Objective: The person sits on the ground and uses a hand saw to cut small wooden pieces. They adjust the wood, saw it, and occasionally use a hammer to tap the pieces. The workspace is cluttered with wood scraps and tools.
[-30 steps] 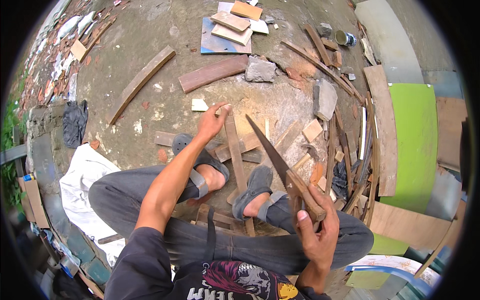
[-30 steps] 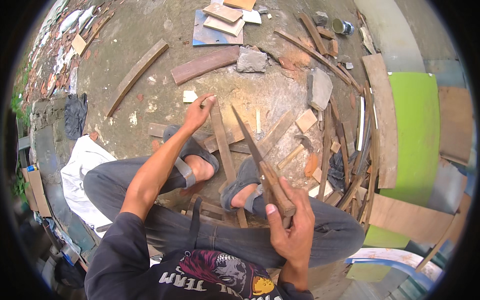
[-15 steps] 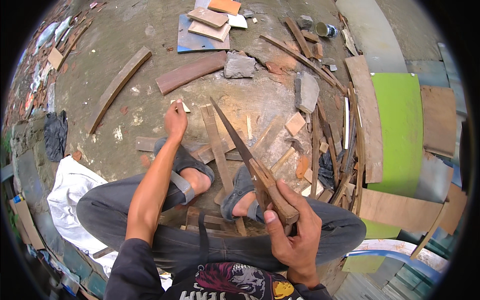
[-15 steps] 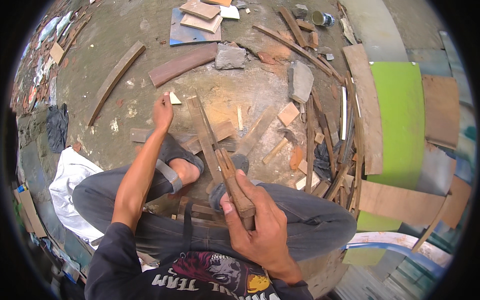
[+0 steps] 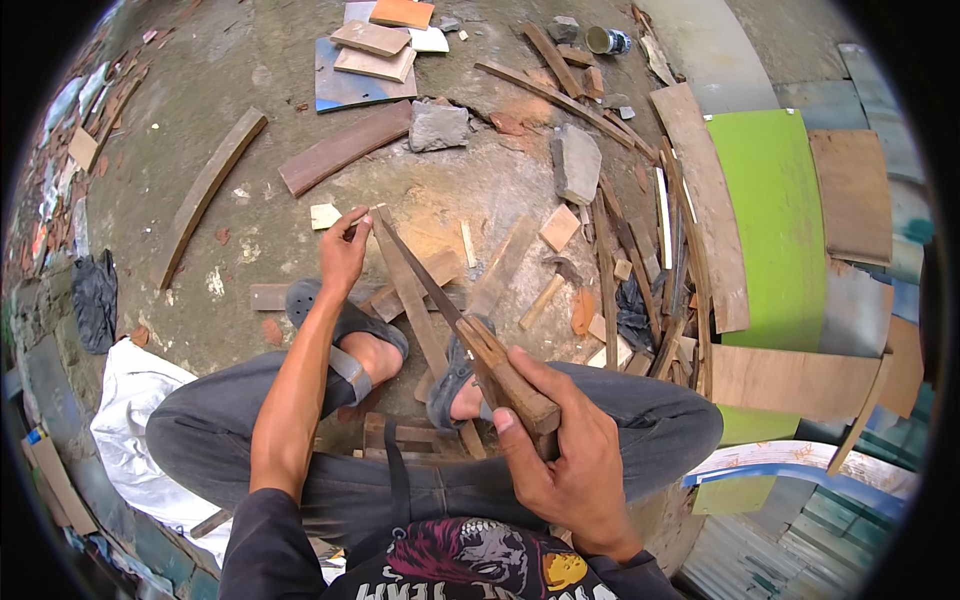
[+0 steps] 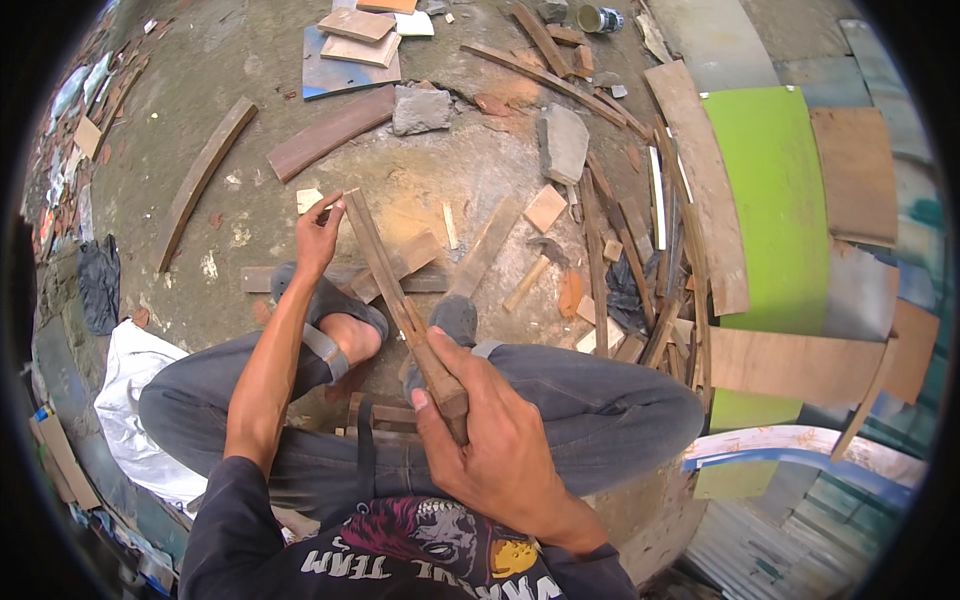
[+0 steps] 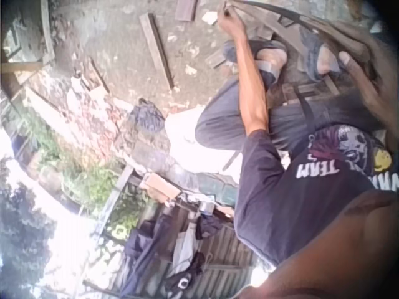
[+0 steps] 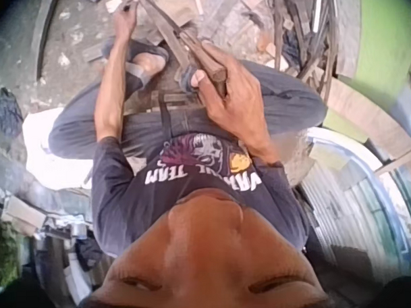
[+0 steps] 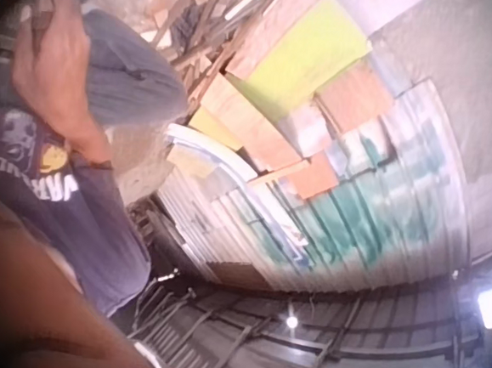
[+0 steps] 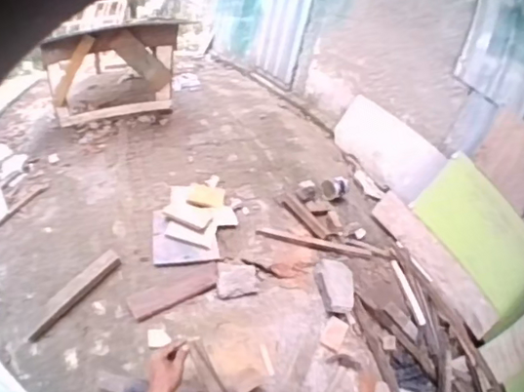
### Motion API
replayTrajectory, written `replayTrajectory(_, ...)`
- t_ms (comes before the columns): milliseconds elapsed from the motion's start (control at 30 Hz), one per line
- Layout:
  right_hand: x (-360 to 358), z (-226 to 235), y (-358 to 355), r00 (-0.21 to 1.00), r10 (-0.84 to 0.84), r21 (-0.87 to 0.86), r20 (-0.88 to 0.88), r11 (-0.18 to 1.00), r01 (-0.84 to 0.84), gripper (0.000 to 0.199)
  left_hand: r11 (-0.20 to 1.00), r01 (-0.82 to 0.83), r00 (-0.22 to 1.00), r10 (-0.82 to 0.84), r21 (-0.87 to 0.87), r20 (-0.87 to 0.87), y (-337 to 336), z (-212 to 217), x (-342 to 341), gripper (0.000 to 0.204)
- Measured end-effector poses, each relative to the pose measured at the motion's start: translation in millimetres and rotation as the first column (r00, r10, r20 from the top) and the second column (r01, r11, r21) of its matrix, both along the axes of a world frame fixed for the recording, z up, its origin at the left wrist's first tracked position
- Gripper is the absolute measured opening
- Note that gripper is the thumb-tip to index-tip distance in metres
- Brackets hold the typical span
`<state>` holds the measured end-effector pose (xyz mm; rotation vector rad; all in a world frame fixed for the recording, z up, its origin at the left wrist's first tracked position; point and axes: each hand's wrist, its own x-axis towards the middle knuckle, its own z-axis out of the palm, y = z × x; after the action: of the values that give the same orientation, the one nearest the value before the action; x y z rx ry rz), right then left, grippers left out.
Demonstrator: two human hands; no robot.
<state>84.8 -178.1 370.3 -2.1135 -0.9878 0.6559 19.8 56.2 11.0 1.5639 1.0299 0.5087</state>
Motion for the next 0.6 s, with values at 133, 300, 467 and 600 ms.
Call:
replayTrajectory(133, 7.4, -12.5, 19.9, 0.990, 0.051, -0.036, -0.134, 0.998, -0.056, 0.043, 0.998, -0.051, 0.999, 0.052, 0.037, -0.016, 4.3, -9.6, -0.2, 0.031)
replayTrajectory(300, 46.8, -123.5, 102.3, 0.998, 0.019, -0.107, -0.065, 0.994, -0.026, 0.041, 1.000, -0.007, 0.999, 0.006, -0.011, -0.032, 4.0, -4.6, 18.3, 0.032)
replayTrajectory(467, 30.4, -75.7, 108.7, 0.978, 0.029, -0.178, -0.204, 0.982, -0.067, 0.040, 0.977, -0.122, 0.989, 0.135, -0.176, 0.064, 8.2, -16.7, 3.4, 0.033)
replayTrajectory(600, 33.3, -56.3, 84.5, 0.948, 0.011, -0.198, -0.317, 0.977, -0.078, 0.044, 0.933, -0.209, 0.970, 0.236, -0.294, 0.057, 1.0, -12.7, 2.1, 0.034)
